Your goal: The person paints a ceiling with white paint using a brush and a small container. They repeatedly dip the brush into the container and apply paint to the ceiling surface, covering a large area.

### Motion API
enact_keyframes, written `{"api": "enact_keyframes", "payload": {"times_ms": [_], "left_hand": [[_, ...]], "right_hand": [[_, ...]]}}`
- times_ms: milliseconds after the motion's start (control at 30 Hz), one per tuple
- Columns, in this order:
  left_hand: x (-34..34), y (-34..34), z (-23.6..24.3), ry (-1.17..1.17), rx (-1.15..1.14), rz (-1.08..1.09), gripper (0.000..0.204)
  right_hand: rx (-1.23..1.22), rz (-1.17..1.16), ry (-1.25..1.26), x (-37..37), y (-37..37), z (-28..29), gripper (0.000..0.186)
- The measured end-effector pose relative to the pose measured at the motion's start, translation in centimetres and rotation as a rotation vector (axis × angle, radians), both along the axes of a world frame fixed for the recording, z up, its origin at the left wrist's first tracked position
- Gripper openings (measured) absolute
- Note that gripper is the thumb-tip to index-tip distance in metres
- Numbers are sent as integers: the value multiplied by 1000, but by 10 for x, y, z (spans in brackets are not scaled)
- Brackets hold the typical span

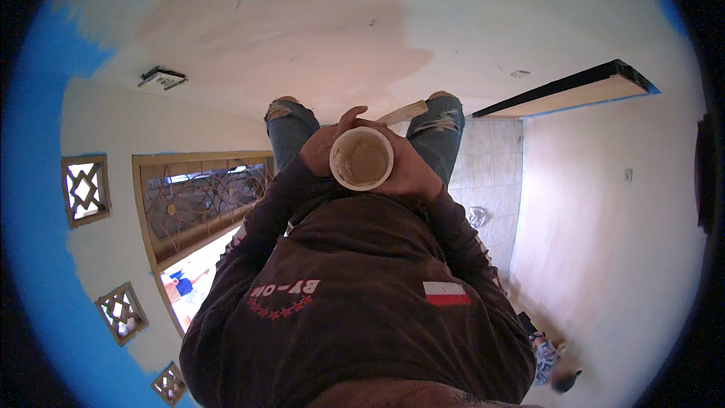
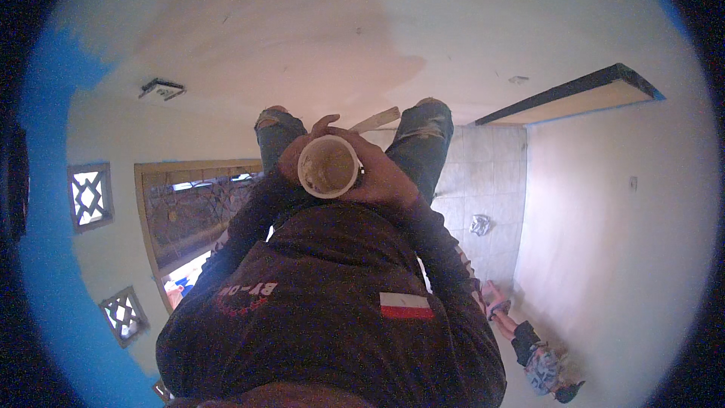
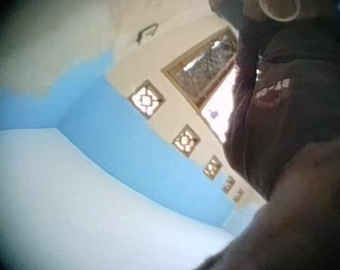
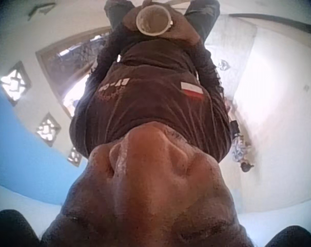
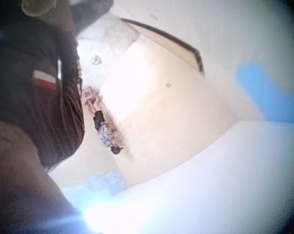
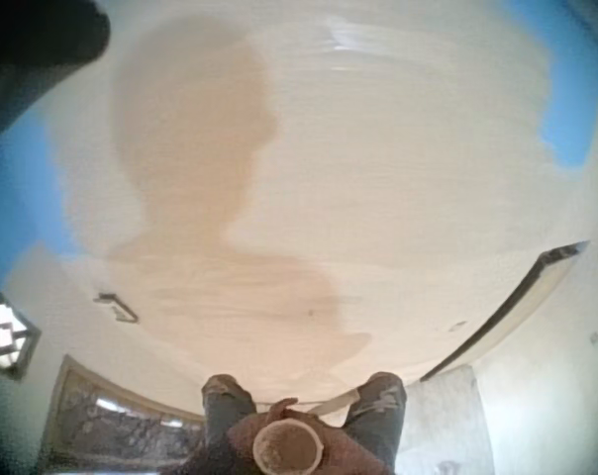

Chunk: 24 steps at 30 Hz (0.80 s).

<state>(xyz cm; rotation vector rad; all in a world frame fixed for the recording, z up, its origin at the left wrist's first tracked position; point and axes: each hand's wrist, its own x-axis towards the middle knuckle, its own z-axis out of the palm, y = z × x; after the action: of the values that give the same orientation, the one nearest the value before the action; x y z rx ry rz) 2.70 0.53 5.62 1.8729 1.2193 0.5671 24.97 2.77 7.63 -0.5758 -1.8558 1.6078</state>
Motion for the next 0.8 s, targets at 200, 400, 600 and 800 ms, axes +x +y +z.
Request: {"api": "enact_keyframes", "payload": {"times_ms": [200,400,600,800], "left_hand": [[1,0,9,-85,-68,6,101],[3,-1,7,-144,-118,41,94],[2,-6,-11,-303,-13,264,69],[14,-30,16,-300,185,208,77]], "right_hand": [[-22,-26,46,-1,-1,11,90],[60,-40,-1,4,2,20,91],[200,-82,-86,12,6,33,88],[223,-140,-116,24,10,31,86]]}}
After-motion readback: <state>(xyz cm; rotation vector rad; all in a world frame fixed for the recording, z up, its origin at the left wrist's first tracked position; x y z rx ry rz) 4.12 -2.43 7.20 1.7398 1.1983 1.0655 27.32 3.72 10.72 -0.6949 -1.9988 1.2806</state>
